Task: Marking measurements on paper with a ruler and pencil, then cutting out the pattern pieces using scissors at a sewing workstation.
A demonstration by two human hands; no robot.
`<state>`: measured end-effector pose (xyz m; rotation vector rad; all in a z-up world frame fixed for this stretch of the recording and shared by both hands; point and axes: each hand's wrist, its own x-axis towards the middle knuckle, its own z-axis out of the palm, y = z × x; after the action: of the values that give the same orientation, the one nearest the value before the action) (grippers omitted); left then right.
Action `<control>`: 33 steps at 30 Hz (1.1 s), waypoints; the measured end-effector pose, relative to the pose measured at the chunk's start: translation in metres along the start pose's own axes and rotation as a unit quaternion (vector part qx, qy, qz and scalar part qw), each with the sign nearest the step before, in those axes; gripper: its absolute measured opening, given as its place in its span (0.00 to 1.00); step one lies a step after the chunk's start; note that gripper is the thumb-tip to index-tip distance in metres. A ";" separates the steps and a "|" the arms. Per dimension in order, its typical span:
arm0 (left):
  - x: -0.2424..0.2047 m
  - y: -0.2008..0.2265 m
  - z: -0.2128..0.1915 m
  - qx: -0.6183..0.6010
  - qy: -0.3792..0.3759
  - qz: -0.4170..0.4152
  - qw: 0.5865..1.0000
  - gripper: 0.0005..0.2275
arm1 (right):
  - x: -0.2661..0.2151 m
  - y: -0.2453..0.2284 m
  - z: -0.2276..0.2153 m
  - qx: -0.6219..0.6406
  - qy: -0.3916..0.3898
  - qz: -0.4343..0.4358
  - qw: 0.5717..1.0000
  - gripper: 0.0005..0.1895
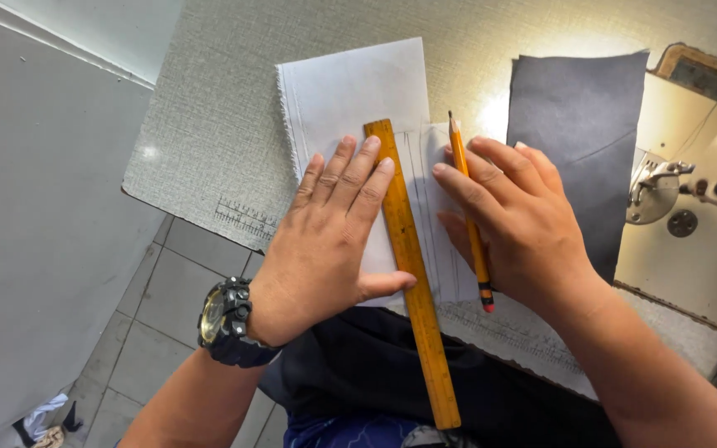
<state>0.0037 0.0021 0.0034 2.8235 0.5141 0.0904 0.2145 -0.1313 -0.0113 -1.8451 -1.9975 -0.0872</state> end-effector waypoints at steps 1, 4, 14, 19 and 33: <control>0.000 0.000 -0.001 0.003 -0.007 -0.001 1.000 0.54 | 0.000 0.000 0.000 -0.003 0.002 -0.002 1.000 0.18; 0.003 0.002 -0.002 0.011 -0.011 0.001 1.000 0.54 | 0.002 -0.001 -0.002 -0.009 0.008 -0.001 1.000 0.18; 0.004 -0.001 -0.007 -0.045 -0.024 -0.005 0.999 0.53 | 0.003 -0.002 -0.003 0.000 0.018 0.000 1.000 0.17; 0.005 0.002 -0.006 -0.034 -0.012 -0.010 0.999 0.53 | 0.003 -0.002 -0.002 -0.003 0.024 0.000 1.000 0.16; 0.004 0.003 -0.002 -0.027 0.009 -0.009 1.000 0.54 | 0.004 -0.001 -0.006 0.013 0.024 0.001 1.000 0.17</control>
<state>0.0082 0.0019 0.0064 2.7677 0.5339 0.1238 0.2145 -0.1296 -0.0044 -1.8108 -1.9554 -0.1029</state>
